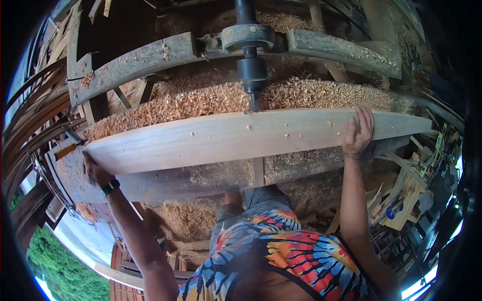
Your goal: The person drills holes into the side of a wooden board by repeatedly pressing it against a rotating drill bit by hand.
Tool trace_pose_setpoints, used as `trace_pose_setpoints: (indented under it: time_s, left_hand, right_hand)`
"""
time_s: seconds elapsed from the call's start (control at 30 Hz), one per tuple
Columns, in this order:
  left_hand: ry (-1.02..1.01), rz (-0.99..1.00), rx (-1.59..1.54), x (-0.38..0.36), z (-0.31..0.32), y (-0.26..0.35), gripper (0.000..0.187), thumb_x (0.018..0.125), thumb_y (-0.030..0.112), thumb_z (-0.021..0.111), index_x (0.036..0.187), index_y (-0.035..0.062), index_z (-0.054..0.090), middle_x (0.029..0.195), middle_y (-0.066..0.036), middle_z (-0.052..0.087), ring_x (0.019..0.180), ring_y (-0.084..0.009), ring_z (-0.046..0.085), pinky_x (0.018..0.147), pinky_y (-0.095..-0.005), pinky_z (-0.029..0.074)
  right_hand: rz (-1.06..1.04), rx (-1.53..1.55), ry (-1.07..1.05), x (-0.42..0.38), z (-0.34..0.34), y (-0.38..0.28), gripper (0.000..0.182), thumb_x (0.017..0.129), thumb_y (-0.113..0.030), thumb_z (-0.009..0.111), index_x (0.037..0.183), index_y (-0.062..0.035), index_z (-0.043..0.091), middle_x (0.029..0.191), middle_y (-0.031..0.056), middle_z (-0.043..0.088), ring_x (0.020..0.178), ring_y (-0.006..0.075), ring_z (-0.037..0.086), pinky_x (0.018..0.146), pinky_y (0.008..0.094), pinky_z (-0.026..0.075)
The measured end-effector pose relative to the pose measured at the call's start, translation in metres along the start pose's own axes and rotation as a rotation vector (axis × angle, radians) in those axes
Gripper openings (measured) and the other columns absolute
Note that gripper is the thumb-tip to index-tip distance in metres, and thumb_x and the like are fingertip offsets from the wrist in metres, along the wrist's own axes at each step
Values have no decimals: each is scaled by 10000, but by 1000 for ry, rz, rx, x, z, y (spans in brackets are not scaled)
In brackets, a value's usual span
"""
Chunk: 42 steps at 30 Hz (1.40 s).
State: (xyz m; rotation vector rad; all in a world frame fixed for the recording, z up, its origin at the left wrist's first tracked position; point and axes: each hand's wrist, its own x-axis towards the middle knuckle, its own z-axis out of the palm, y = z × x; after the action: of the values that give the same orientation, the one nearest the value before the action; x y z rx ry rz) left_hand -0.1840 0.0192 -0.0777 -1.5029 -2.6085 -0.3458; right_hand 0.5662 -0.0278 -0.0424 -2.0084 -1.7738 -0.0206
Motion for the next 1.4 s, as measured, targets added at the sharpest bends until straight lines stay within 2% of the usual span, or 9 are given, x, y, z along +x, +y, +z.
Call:
trace_pose_setpoints:
  time_s: [0.3, 0.47, 0.53, 0.73, 0.87, 1.0, 1.13, 1.27, 1.4]
  left_hand:
    - [-64, -26, 79, -29, 4, -53, 404, 1114, 197, 449, 1453, 84, 638, 1322, -162, 723, 1104, -244, 711, 998, -372, 565]
    - [-81, -711, -975, -93, -26, -51, 469, 1132, 180, 365, 1526, -45, 485, 1534, -202, 548, 1363, -297, 564, 1221, -416, 414]
    - [-85, -394, -676, -115, -8, -104, 479, 1130, 176, 363, 1550, -37, 451, 1556, -207, 522, 1375, -294, 555, 1237, -408, 398]
    - [-127, -252, -515, -91, -2, -104, 479, 1121, 187, 391, 1536, -39, 473, 1530, -206, 548, 1354, -271, 570, 1186, -387, 450]
    - [-6, -797, -1086, -70, -15, -48, 459, 1091, 100, 464, 1528, -38, 488, 1463, -213, 615, 1283, -271, 631, 1168, -370, 472]
    - [-85, -90, -147, -61, 1, -82, 438, 1066, 96, 520, 1476, -56, 547, 1435, -204, 645, 1247, -277, 660, 1100, -364, 521]
    - [-79, 101, 94, -17, 15, -68, 455, 1057, 58, 517, 1499, -51, 523, 1446, -209, 637, 1265, -275, 656, 1096, -356, 522]
    - [-64, -28, -401, 20, 43, -69, 546, 985, 142, 661, 1506, 18, 553, 1397, -194, 682, 1264, -264, 672, 1117, -359, 496]
    - [-90, 47, -400, 17, 50, -103, 549, 1066, 172, 524, 1571, -22, 430, 1521, -211, 570, 1325, -298, 615, 1140, -384, 482]
  right_hand:
    - [0, -25, 24, -16, -6, -6, 398, 940, -319, 681, 1172, 4, 695, 1239, 190, 687, 1277, 414, 577, 1125, 514, 410]
    - [25, -13, -32, -52, -26, 1, 412, 932, -336, 692, 1158, 8, 707, 1236, 187, 684, 1276, 425, 574, 1124, 532, 406]
    - [19, 0, -53, -54, -27, 2, 413, 933, -337, 692, 1153, 11, 711, 1235, 187, 682, 1276, 431, 572, 1123, 536, 406]
    - [17, 0, -44, -42, -20, 4, 412, 936, -336, 691, 1151, 15, 711, 1227, 193, 680, 1274, 438, 570, 1117, 536, 410]
    - [15, -9, -55, -34, -19, 2, 407, 934, -328, 694, 1155, 14, 709, 1225, 189, 680, 1270, 437, 571, 1110, 531, 415]
    - [24, -14, -47, -24, -16, 1, 402, 933, -321, 693, 1158, 12, 709, 1223, 187, 679, 1258, 432, 574, 1104, 525, 421]
    - [31, -30, -24, -7, -8, -1, 368, 929, -283, 706, 1150, 11, 711, 1201, 187, 692, 1235, 417, 593, 1096, 511, 434]
    - [20, -42, 23, 4, 1, 1, 336, 923, -248, 723, 1135, 12, 713, 1186, 187, 704, 1222, 406, 609, 1092, 499, 443]
    - [16, -16, 24, 1, 0, 0, 335, 923, -248, 728, 1133, 13, 711, 1189, 190, 705, 1228, 412, 607, 1101, 505, 438]
